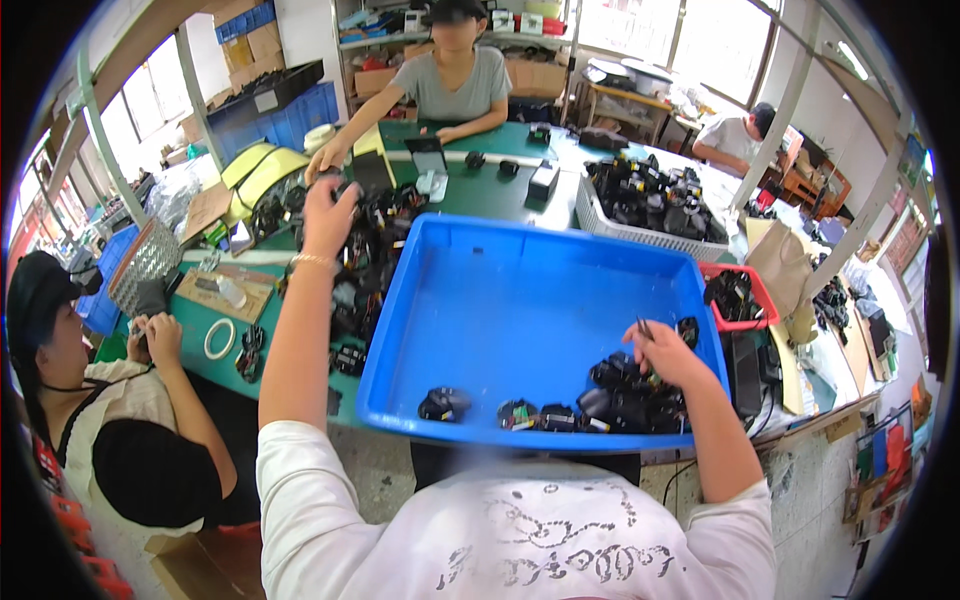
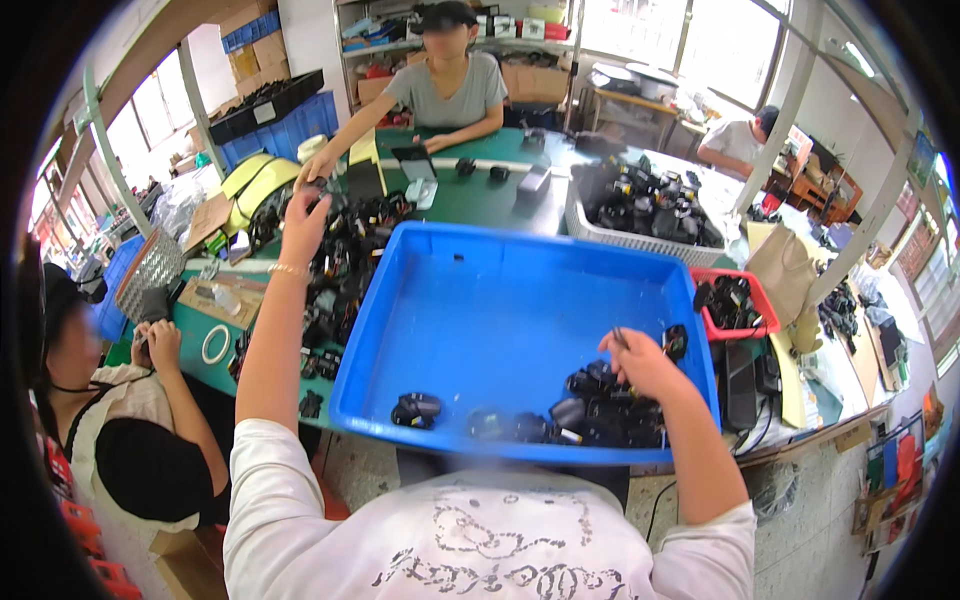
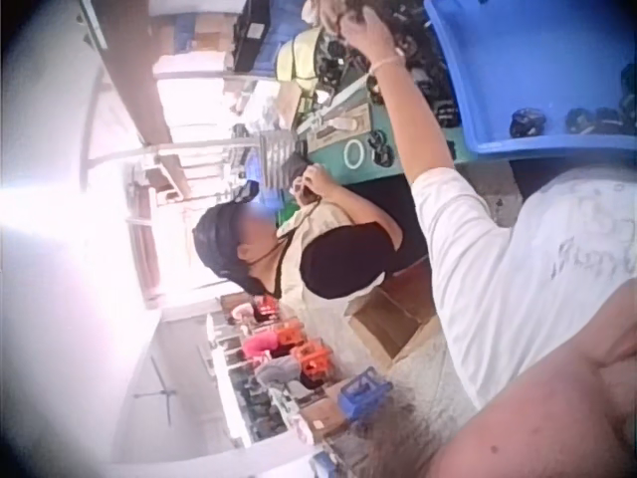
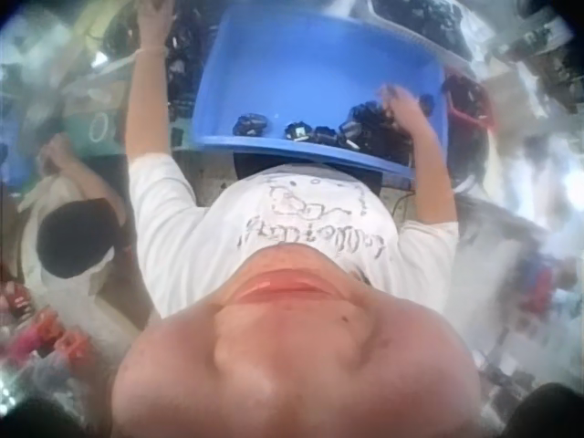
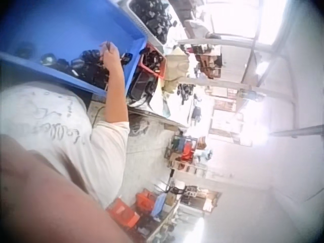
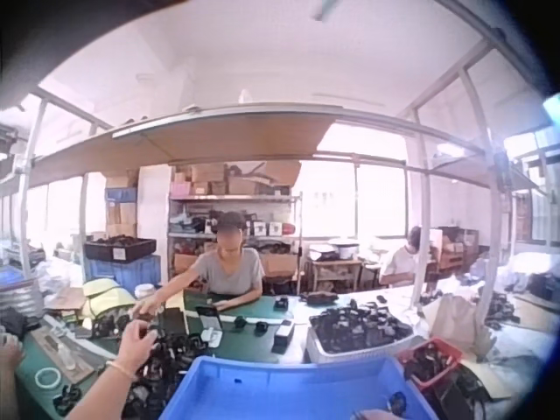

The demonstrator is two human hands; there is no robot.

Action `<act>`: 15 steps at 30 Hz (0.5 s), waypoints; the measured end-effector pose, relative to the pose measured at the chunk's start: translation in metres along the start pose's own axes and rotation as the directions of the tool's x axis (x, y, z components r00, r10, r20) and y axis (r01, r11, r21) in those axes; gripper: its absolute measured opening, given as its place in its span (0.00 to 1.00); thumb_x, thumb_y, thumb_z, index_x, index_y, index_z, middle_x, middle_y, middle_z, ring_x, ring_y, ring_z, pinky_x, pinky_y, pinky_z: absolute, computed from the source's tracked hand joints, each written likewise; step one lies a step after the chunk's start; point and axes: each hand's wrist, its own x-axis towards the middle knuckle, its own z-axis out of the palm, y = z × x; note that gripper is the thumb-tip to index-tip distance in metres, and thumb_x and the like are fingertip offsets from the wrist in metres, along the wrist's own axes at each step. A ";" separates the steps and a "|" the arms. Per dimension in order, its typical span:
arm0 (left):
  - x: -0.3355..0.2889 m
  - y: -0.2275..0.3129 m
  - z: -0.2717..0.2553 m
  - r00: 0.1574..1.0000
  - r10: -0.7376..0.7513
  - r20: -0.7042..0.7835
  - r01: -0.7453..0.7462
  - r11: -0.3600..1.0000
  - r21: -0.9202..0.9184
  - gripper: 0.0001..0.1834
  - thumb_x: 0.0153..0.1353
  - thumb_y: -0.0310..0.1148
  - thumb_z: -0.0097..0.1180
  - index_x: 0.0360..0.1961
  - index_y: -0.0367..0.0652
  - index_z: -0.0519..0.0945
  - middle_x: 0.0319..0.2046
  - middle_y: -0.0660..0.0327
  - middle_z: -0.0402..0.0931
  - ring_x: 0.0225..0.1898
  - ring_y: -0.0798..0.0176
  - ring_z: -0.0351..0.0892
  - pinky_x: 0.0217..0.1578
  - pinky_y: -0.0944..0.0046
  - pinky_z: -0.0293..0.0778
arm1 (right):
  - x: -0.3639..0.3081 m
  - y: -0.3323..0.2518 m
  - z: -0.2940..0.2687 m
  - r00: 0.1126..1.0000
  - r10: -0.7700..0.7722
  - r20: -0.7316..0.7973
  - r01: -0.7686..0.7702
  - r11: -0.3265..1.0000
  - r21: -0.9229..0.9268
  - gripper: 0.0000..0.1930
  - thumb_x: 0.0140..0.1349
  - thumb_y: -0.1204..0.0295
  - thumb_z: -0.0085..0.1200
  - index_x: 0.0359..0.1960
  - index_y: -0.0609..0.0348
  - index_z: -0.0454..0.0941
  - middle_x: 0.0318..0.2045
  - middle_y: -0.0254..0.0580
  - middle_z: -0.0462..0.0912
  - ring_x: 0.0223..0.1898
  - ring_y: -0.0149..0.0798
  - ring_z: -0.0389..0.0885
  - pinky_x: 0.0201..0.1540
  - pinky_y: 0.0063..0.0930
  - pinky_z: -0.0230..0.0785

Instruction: The person assembles small electronic components and wiring into plastic device housings by hand.

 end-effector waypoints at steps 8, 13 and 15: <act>-0.150 0.229 0.052 0.662 0.634 0.399 -0.508 0.771 -0.384 0.16 0.50 0.33 0.60 0.39 0.42 0.73 0.39 0.55 0.73 0.46 0.51 0.70 0.50 0.57 0.65 | 0.009 0.023 0.007 0.927 -0.356 -0.117 0.211 0.755 -0.621 0.14 0.49 0.65 0.63 0.35 0.54 0.73 0.36 0.48 0.72 0.39 0.54 0.74 0.43 0.40 0.68; -0.221 0.228 0.062 0.181 0.417 0.891 -0.272 0.892 -0.362 0.23 0.54 0.44 0.59 0.49 0.45 0.73 0.43 0.53 0.73 0.51 0.48 0.69 0.51 0.54 0.66 | -0.004 0.011 0.012 0.964 -0.252 -0.083 0.146 0.763 -0.629 0.25 0.44 0.56 0.65 0.41 0.58 0.75 0.41 0.51 0.75 0.44 0.54 0.75 0.48 0.39 0.68; -0.222 0.228 0.065 0.117 0.290 0.950 -0.151 0.951 -0.271 0.25 0.54 0.45 0.60 0.51 0.46 0.72 0.44 0.52 0.72 0.51 0.48 0.69 0.51 0.55 0.66 | -0.013 0.006 0.020 0.981 -0.177 0.084 0.180 0.654 -0.734 0.34 0.39 0.49 0.67 0.46 0.59 0.75 0.46 0.54 0.76 0.48 0.52 0.75 0.52 0.38 0.67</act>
